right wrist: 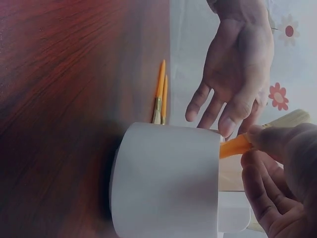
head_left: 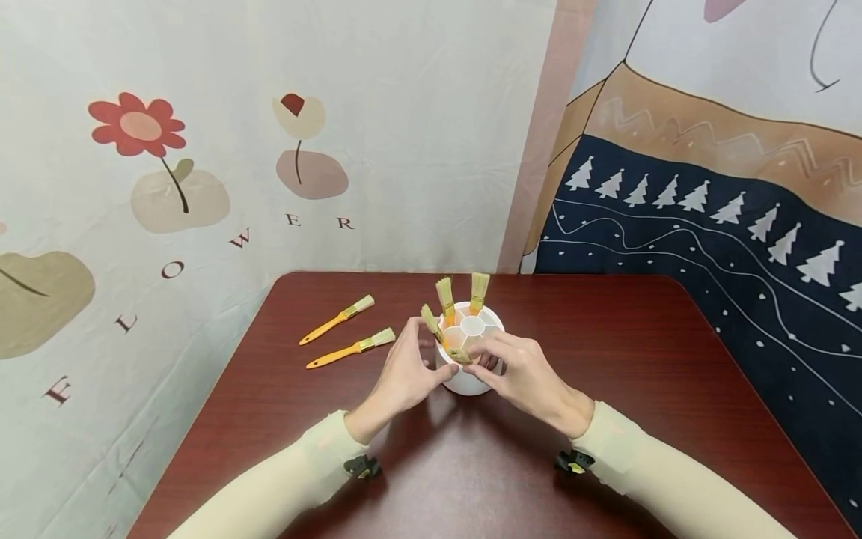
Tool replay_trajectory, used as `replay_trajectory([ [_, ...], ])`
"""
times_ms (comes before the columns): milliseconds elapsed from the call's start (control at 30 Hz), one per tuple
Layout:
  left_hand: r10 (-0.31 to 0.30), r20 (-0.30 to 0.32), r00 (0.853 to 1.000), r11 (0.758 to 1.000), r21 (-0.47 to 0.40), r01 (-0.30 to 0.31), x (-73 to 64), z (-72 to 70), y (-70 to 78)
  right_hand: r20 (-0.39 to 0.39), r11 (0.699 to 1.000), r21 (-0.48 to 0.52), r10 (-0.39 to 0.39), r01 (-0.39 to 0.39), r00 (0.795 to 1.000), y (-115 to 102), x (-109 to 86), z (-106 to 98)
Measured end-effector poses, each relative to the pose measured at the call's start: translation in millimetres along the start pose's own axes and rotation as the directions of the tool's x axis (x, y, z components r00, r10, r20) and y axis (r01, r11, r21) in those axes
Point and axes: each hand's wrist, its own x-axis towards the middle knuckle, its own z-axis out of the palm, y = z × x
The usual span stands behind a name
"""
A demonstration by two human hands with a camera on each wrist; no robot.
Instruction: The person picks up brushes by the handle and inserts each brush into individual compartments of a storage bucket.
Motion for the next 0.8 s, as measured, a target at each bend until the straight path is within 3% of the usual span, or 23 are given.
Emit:
replay_trajectory([
  [367, 0.014, 0.002, 1.0, 1.0, -0.01, -0.014, -0.4, -0.6, 2.4, -0.022, 0.999, -0.051, 0.007, -0.008, 1.0, 6, -1.8, -22],
  [600, 0.002, 0.003, 1.0, 1.0, -0.011, -0.002, -0.1, -0.3, 2.1, -0.041, 0.986, -0.124, 0.106, -0.11, 0.994, 18, -2.2, -39],
  [800, -0.003, -0.003, 1.0, 1.0, -0.005, 0.003, 0.0, -0.2, 2.4, 0.026, 0.959, -0.147, 0.247, -0.241, 0.969, 33, -3.7, -44],
])
